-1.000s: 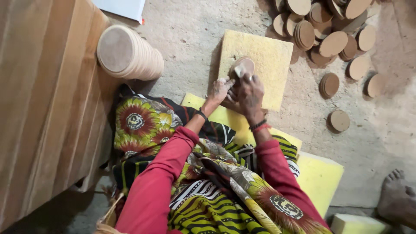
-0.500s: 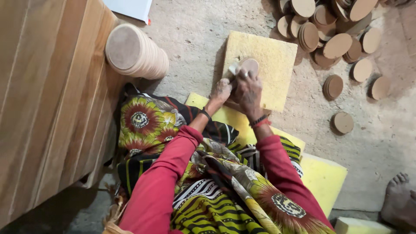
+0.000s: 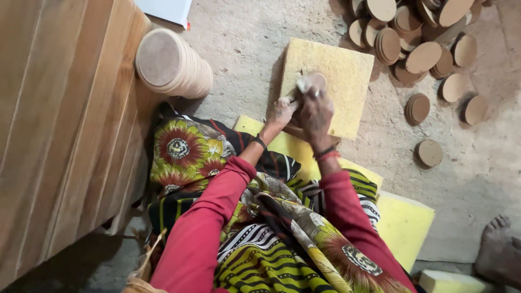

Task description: The person sits on the floor and sands small round wooden pieces using a sanding block. They hold each piece in one hand and rub the sanding block over the surfaces, then place the finished pieces into a nearby stack.

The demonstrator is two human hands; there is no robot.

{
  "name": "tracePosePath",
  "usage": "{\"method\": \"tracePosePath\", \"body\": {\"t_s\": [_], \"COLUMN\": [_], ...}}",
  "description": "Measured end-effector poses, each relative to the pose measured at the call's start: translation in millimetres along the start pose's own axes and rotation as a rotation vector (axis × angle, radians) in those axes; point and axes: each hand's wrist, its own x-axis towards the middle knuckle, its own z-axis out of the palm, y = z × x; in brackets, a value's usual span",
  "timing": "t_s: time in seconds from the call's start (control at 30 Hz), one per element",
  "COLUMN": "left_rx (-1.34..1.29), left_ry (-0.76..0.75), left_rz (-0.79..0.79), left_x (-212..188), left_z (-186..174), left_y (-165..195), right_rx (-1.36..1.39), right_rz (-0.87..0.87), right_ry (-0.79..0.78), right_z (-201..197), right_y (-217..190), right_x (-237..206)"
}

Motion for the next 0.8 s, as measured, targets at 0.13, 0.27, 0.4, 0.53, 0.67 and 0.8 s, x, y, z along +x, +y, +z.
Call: {"method": "tracePosePath", "body": {"t_s": [0.13, 0.27, 0.4, 0.53, 0.67, 0.8], "left_rx": [-0.430, 0.184, 0.349, 0.546, 0.714, 0.665], "left_ry": [-0.228, -0.029, 0.134, 0.046, -0.002, -0.146], "left_rz": [-0.165, 0.068, 0.242, 0.522, 0.517, 0.110], "left_x": [-8, -27, -19, 17, 34, 32], "left_z": [-10, -24, -29, -9, 11, -4], "left_y": [18, 50, 61, 54, 53, 51], "right_rx": [0.052, 0.974, 1.126, 0.926, 0.519, 0.585], "right_rz": [0.166, 0.811, 0.839, 0.766, 0.602, 0.523], "right_ry": [-0.020, -0.080, 0.102, 0.129, 0.037, 0.101], "right_z": [15, 5, 7, 16, 12, 6], "right_y": [57, 98, 98, 84, 78, 72], "right_x": [43, 25, -2, -1, -4, -13]}}
